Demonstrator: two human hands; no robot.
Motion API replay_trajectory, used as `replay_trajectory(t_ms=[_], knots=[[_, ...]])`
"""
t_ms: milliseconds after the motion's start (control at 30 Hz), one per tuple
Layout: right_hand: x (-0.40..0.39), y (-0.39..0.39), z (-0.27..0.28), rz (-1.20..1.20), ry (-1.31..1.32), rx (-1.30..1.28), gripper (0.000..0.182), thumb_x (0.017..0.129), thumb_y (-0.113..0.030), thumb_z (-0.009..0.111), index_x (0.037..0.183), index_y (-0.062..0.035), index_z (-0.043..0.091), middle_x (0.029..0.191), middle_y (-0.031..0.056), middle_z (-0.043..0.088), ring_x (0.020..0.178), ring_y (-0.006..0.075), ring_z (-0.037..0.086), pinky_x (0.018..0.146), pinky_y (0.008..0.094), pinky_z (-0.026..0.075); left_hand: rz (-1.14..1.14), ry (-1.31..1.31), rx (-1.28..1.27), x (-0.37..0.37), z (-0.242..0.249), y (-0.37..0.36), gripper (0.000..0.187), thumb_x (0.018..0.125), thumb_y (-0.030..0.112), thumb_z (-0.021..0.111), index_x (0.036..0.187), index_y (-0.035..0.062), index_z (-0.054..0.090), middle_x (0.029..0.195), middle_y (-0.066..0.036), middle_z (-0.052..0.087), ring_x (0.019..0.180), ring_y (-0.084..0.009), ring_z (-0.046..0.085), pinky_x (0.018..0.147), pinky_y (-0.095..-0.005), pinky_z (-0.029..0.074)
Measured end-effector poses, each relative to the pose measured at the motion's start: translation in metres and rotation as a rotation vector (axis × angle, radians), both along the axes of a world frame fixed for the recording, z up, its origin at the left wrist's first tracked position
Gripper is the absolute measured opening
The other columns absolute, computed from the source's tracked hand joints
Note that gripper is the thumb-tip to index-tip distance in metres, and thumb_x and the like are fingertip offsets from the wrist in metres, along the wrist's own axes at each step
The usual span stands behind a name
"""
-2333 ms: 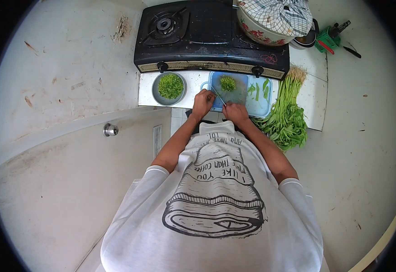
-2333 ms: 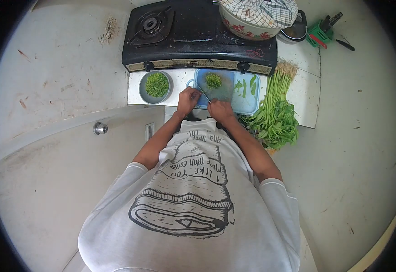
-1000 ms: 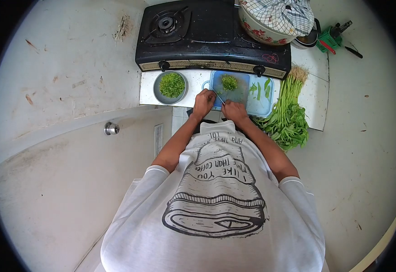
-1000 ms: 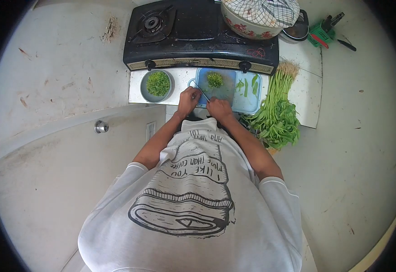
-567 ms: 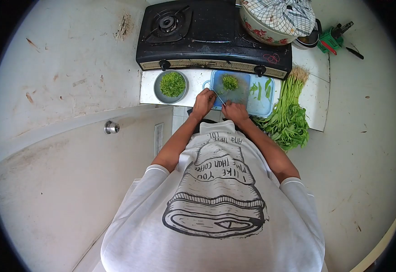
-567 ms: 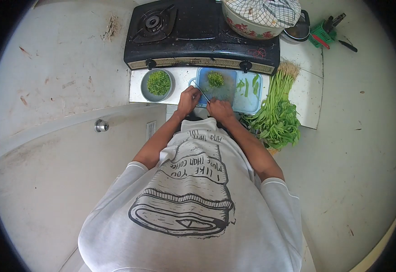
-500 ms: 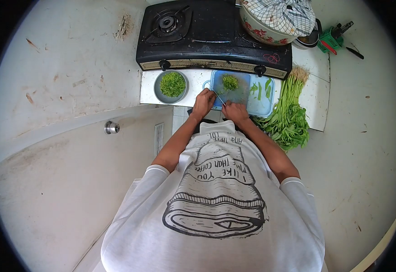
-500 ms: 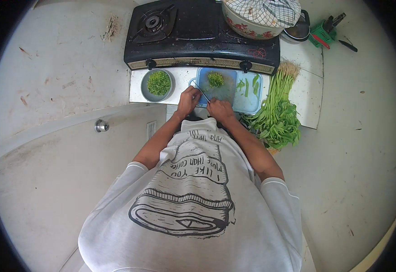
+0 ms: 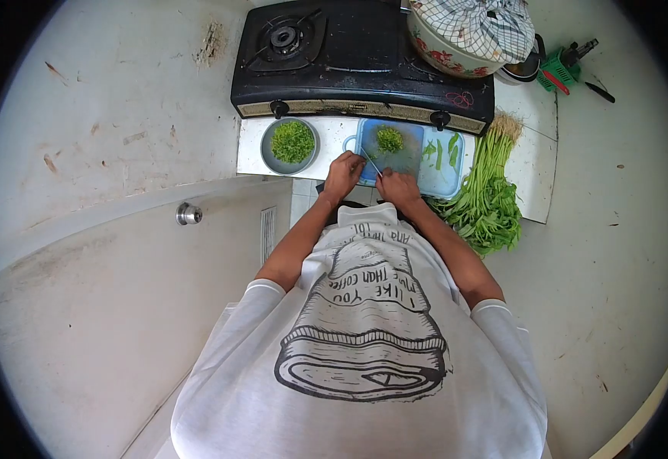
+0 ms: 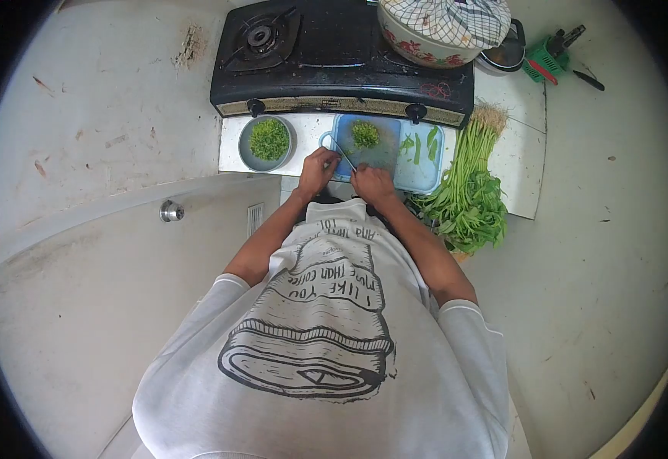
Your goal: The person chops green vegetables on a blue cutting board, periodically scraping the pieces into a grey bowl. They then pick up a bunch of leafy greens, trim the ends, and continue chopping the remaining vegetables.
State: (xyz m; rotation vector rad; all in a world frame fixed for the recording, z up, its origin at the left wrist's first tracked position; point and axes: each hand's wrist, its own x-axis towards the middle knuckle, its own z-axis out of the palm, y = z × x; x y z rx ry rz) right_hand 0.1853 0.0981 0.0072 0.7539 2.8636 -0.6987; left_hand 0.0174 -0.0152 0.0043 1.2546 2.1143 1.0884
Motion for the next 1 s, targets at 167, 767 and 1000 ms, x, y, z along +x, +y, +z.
replay_trajectory(t_ms=[167,767,1000], knots=[[0.003,-0.002,0.001,0.042,0.023,0.041,0.041,0.104,-0.035,0.053,0.091,0.0014,0.066,0.068,0.0230,0.071,0.060,0.0382,0.072,0.058,0.0499,0.059,0.000,0.008,0.003,-0.001,-0.004,-0.001,0.011,0.087,0.001,0.072,0.097,0.0003,0.076,0.094,-0.016,0.070,0.086,-0.0359,0.070,0.078,-0.0425,0.057],[0.002,-0.001,0.010,0.016,-0.020,-0.016,0.039,0.103,-0.033,0.053,0.091,0.0014,0.068,0.074,0.0229,0.073,0.070,0.0392,0.075,0.068,0.0505,0.060,0.005,0.040,-0.008,0.000,-0.003,-0.001,0.009,0.087,0.001,0.071,0.096,0.0017,0.074,0.089,-0.016,0.067,0.081,-0.0346,0.069,0.074,-0.0429,0.056],[0.000,-0.004,0.002,0.028,0.029,0.019,0.039,0.102,-0.033,0.054,0.088,0.0004,0.068,0.071,0.0215,0.072,0.065,0.0377,0.074,0.063,0.0492,0.060,0.015,0.039,-0.012,0.004,0.002,-0.003,0.011,0.087,0.001,0.071,0.097,0.0009,0.074,0.092,-0.017,0.066,0.083,-0.0364,0.068,0.075,-0.0436,0.055]])
